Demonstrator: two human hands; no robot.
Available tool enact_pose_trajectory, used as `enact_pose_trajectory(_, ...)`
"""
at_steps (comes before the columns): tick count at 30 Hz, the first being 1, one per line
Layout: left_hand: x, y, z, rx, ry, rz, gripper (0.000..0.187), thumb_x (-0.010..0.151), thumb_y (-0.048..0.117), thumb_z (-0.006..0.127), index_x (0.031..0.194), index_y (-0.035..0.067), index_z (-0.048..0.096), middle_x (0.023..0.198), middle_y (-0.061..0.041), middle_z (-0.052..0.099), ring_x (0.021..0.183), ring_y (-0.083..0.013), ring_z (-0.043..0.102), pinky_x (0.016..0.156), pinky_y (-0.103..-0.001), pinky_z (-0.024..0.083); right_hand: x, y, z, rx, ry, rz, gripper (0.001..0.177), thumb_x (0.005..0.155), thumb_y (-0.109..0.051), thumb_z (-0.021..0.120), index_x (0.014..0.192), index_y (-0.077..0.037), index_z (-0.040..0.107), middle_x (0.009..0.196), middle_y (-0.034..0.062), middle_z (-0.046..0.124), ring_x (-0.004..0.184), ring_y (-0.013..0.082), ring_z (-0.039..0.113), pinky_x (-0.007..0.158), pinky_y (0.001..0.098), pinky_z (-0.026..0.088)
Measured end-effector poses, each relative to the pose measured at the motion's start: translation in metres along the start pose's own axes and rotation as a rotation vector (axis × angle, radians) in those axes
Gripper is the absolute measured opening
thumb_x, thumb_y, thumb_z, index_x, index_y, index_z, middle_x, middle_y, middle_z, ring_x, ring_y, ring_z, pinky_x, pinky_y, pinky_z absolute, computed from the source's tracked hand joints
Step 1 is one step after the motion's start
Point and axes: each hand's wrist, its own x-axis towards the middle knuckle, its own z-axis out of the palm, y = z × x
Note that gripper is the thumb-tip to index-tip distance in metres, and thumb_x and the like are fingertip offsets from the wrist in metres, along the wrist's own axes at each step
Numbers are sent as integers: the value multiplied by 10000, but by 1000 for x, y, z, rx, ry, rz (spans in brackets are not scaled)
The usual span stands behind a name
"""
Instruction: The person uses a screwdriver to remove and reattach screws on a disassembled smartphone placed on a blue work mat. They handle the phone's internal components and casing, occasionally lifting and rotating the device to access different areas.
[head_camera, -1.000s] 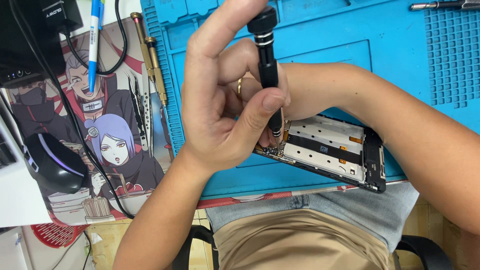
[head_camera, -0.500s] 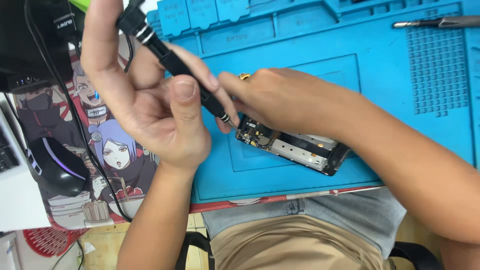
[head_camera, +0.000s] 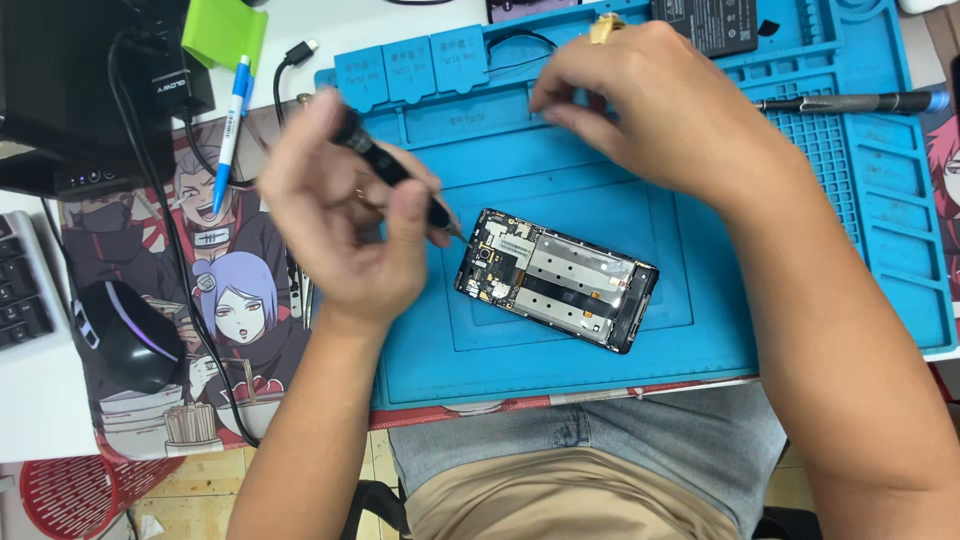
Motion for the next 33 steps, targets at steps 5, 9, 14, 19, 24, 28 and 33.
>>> enact_pose_trajectory(5,-13,-13,-1,99,-167,166,485,1127,56,683,1495,14,371,1056,-247,703,709,-210,717,609,-259,544,-1,-10,-1,-17,-238,240,169,930,-221,849,1049,-122,783,943,82,764,835,320,711,686,495,528)
enact_pose_trajectory(9,-27,-17,-1,277,-249,276,421,1012,64,851,1319,-9,574,1165,-160,761,681,-185,741,624,-302,611,7,-38,-2,-6,-526,406,460,794,-564,907,1090,-250,746,888,-8,703,788,265,659,651,463,490)
enact_pose_trajectory(14,-24,-17,3,258,-261,282,332,1018,42,787,1267,5,571,914,-85,713,612,-176,682,549,-286,540,-10,-70,28,-145,-544,313,1158,488,-836,1016,1263,-139,512,1159,109,629,950,361,651,595,529,561)
enact_pose_trajectory(19,-24,-17,0,167,-254,97,329,993,28,777,1259,4,585,862,-120,718,621,-172,702,595,-264,545,-23,-67,46,-352,-381,160,1184,401,-904,988,1104,-97,482,1118,131,634,971,306,630,512,471,574)
enact_pose_trajectory(24,-26,-23,3,246,-195,206,455,1018,17,820,1336,-53,503,1203,-221,669,746,-216,805,630,-268,691,-10,-58,27,-184,-425,245,961,565,-670,1029,1170,-106,539,1131,117,574,1100,346,545,564,560,547)
enact_pose_trajectory(28,-25,-27,7,258,-234,260,479,1027,6,824,1351,-43,475,1227,-206,686,729,-218,778,626,-277,661,-11,-51,27,-176,-375,248,1008,576,-661,1014,1295,-104,582,1205,113,609,1135,337,559,616,542,574)
enact_pose_trajectory(33,-24,-27,9,117,-314,208,432,1061,-1,758,1366,4,452,992,-195,690,696,-235,730,614,-290,611,-9,-50,27,-149,-397,277,1015,558,-645,1033,1289,-119,565,1212,118,598,1160,340,553,659,542,572)
